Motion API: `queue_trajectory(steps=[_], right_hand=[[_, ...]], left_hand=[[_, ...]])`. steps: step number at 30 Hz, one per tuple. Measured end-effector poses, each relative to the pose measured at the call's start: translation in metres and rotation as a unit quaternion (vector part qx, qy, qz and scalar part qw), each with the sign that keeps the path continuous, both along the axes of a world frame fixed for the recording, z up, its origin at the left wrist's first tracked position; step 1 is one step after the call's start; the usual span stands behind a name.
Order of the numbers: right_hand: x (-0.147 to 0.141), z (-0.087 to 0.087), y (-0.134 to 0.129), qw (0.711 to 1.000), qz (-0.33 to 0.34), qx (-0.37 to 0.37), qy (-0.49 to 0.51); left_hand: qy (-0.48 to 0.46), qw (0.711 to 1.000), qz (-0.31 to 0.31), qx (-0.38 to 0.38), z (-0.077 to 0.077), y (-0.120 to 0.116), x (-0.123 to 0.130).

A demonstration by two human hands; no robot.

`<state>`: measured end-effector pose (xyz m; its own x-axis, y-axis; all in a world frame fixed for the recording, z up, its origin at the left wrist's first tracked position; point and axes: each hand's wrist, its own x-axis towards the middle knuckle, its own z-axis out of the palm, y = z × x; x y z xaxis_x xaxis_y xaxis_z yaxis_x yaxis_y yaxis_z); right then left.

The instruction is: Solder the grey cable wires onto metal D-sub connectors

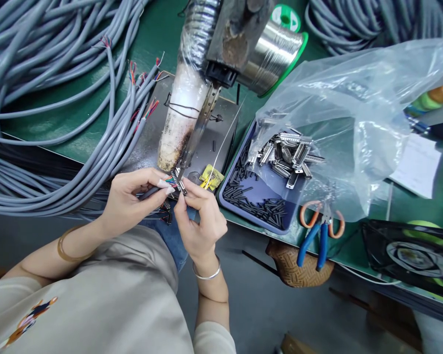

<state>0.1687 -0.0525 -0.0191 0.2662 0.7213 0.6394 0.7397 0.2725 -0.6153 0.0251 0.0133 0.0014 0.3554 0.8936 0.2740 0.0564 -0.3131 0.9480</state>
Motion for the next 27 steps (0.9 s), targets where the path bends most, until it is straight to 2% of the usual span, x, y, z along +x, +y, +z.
queue_trajectory(steps=[4, 11, 19, 27], right_hand=[[0.001, 0.002, 0.0, 1.0, 0.007, -0.008, 0.016], [0.0, 0.004, 0.006, 1.0, 0.003, -0.002, 0.016], [-0.001, 0.011, 0.01, 1.0, -0.006, 0.01, 0.001], [0.003, -0.001, 0.002, 0.998, -0.002, 0.02, -0.064]], left_hand=[[0.037, 0.995, -0.025, 0.094, 0.001, 0.003, -0.004], [0.054, 0.99, -0.019, 0.128, 0.005, 0.007, -0.003], [0.053, 0.989, -0.019, 0.134, 0.011, 0.01, -0.003], [0.086, 0.992, -0.041, 0.088, 0.006, 0.007, -0.007]])
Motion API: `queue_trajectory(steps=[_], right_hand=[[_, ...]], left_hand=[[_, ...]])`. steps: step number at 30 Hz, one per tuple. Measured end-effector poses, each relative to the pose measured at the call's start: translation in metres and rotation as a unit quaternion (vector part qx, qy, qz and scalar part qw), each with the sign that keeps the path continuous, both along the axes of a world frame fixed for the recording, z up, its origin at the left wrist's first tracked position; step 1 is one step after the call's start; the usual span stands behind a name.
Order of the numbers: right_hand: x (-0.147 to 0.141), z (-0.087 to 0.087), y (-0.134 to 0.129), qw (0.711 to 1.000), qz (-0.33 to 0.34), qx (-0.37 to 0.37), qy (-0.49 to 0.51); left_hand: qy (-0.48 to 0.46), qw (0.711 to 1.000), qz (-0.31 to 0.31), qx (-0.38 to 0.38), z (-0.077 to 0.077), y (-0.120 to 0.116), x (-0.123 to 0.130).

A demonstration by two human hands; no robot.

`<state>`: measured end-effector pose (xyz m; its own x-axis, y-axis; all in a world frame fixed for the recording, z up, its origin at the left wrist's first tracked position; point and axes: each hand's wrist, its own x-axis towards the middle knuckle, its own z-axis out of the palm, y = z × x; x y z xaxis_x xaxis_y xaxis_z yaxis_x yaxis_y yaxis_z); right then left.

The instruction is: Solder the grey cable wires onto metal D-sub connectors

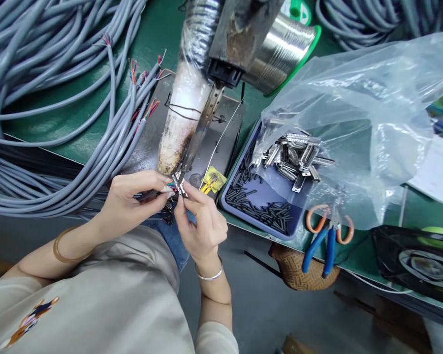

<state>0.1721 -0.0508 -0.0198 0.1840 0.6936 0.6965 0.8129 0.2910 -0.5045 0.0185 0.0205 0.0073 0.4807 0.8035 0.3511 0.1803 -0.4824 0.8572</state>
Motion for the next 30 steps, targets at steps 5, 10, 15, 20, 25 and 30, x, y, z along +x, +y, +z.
queue_trajectory(steps=[5, 10, 15, 20, 25, 30], right_hand=[[0.002, 0.003, -0.004, 0.999, -0.017, 0.006, -0.033], [0.005, 0.005, -0.011, 0.998, -0.053, 0.017, -0.034], [0.005, -0.001, -0.018, 0.999, -0.029, 0.018, 0.004], [0.005, 0.004, -0.027, 0.991, 0.028, -0.002, 0.133], [0.002, 0.032, -0.045, 0.994, -0.024, 0.037, 0.104], [-0.015, 0.042, -0.05, 0.974, 0.037, -0.22, -0.05]], left_hand=[[-0.016, 1.0, -0.001, -0.006, -0.003, -0.008, 0.001], [-0.023, 0.996, 0.052, -0.064, -0.011, -0.026, -0.004], [-0.077, 0.922, -0.073, -0.371, -0.007, -0.023, -0.016], [-0.118, 0.799, -0.189, -0.558, 0.002, -0.015, -0.025], [-0.115, 0.855, -0.1, -0.496, 0.002, -0.029, -0.021], [-0.116, 0.886, -0.097, -0.439, -0.001, -0.039, -0.024]])
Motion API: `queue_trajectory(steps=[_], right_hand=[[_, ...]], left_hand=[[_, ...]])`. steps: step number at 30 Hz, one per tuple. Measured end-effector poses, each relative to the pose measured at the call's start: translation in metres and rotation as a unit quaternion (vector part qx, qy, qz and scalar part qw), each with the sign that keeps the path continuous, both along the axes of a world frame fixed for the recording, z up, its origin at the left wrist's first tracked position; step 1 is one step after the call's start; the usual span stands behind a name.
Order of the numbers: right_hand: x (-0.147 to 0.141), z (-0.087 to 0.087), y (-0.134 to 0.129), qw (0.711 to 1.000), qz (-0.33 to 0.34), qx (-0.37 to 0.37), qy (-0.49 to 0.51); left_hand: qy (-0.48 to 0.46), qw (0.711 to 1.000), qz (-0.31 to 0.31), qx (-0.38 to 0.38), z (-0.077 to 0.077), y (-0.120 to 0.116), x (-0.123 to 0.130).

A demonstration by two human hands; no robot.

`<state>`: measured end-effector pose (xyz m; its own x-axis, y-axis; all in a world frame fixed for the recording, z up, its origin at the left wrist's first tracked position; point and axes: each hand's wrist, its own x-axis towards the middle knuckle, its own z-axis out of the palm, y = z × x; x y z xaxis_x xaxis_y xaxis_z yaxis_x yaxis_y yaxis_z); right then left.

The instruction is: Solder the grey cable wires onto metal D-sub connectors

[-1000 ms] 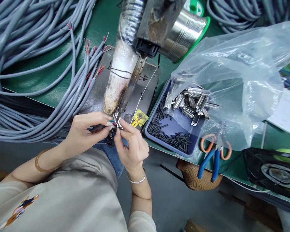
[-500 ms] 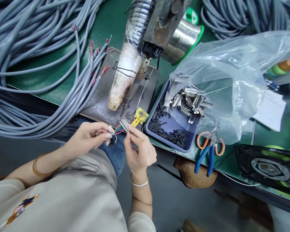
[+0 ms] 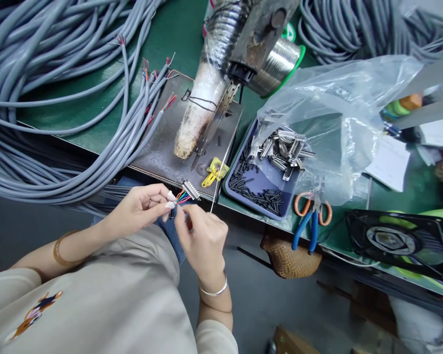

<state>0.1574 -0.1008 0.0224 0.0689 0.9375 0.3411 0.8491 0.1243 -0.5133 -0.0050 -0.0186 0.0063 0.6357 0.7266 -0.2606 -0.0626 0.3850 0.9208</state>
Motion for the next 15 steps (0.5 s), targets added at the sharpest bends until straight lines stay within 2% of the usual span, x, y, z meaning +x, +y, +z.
queue_trajectory(steps=[2, 4, 6, 7, 8, 10, 12, 13, 14, 15], right_hand=[[-0.002, -0.001, -0.001, 0.998, 0.002, -0.012, 0.063], [0.006, -0.001, -0.003, 0.987, -0.023, 0.024, 0.159], [0.026, 0.0, -0.004, 0.96, -0.091, 0.14, 0.223], [0.04, 0.001, -0.003, 0.941, -0.134, 0.219, 0.219], [0.056, 0.001, 0.0, 0.94, -0.154, 0.25, 0.177], [0.092, -0.001, 0.01, 0.97, -0.172, 0.158, 0.064], [0.126, -0.007, 0.024, 0.982, -0.164, 0.087, -0.032], [0.14, -0.01, 0.031, 0.986, -0.148, 0.062, -0.05], [0.151, -0.014, 0.038, 0.99, -0.132, 0.02, -0.055], [0.16, -0.017, 0.044, 0.991, -0.126, 0.001, -0.053]], left_hand=[[-0.001, 1.0, -0.009, 0.021, 0.0, -0.004, -0.003], [0.015, 0.997, -0.001, 0.073, -0.001, -0.008, -0.006], [0.052, 0.984, 0.036, 0.169, -0.002, -0.014, -0.007], [0.072, 0.969, 0.056, 0.229, -0.003, -0.018, -0.006], [0.087, 0.949, 0.068, 0.295, -0.004, -0.022, -0.004], [0.106, 0.893, 0.055, 0.434, -0.007, -0.031, 0.001], [0.12, 0.823, 0.027, 0.555, -0.012, -0.04, 0.007], [0.131, 0.806, -0.009, 0.577, -0.014, -0.042, 0.01], [0.13, 0.806, -0.061, 0.575, -0.017, -0.042, 0.012], [0.113, 0.822, -0.122, 0.545, -0.021, -0.04, 0.014]])
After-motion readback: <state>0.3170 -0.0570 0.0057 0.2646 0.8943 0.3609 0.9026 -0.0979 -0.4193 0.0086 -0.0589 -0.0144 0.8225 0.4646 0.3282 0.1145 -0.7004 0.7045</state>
